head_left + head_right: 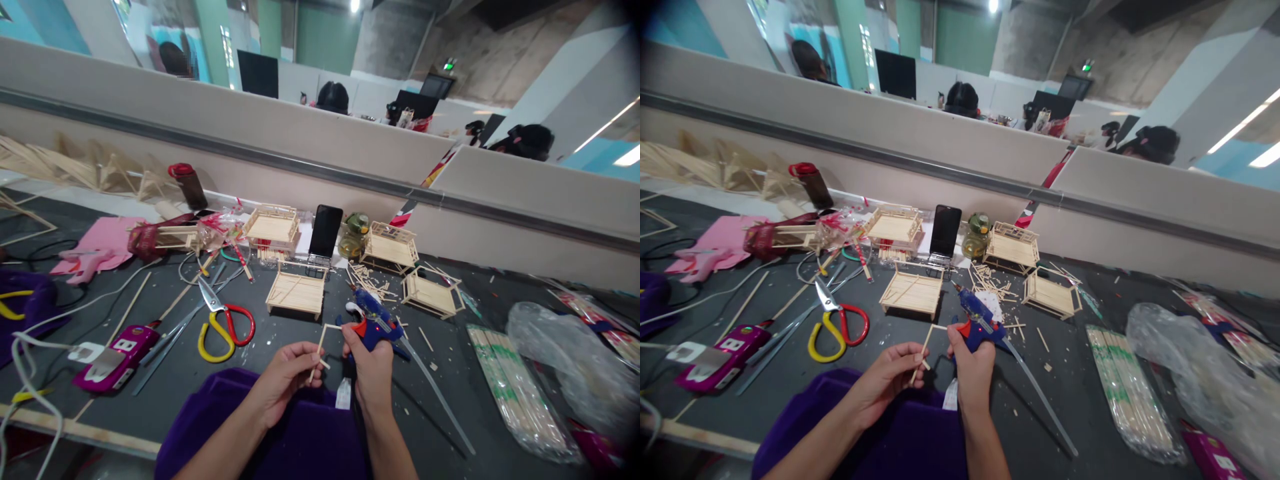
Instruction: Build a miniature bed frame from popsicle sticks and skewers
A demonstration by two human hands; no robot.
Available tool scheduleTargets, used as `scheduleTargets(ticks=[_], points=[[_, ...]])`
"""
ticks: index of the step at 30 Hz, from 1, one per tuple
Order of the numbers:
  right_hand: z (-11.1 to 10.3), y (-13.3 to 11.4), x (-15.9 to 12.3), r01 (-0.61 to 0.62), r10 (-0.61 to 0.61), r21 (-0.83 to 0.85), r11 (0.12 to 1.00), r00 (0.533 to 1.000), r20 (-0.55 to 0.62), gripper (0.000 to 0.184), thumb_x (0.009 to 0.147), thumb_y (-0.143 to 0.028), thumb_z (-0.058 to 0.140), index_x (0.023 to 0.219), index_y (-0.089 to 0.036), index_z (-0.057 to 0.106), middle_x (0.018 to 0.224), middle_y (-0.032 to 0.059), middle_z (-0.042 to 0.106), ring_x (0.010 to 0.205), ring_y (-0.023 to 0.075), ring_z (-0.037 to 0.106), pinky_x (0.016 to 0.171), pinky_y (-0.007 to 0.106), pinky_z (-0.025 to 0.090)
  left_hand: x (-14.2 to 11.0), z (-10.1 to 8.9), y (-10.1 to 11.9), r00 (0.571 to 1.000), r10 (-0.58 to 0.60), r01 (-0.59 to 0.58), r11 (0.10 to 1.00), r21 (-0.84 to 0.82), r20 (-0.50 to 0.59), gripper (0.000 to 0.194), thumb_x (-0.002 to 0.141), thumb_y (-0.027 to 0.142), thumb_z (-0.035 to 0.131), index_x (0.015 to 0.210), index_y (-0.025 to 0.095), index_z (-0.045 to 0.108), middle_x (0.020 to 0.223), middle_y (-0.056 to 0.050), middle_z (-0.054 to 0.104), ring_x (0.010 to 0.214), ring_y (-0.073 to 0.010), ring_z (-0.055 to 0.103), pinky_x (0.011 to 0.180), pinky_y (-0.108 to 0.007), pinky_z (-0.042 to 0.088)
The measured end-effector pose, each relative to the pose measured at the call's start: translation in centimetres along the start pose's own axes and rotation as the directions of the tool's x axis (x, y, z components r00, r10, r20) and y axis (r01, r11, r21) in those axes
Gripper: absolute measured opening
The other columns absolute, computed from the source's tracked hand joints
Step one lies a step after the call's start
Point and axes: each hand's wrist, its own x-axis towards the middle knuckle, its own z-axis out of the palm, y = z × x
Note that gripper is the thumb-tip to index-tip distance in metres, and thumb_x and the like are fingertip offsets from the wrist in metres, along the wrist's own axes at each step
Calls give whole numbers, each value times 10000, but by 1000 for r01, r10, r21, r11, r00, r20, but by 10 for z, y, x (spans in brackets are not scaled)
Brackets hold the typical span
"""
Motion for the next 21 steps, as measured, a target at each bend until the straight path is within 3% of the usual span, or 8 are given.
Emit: scheduleTargets(ticks=[21], points=[[1,2,-1,-15,15,8,1000,1000,18,339,712,-423,763,830,-119,673,530,-26,587,470,112,510,506,235,425,-1,1,1,1000,17,-17,1000,7,-7,277,635,281,843,813,122,703,659,-19,673,544,-87,600,601,-227,525]])
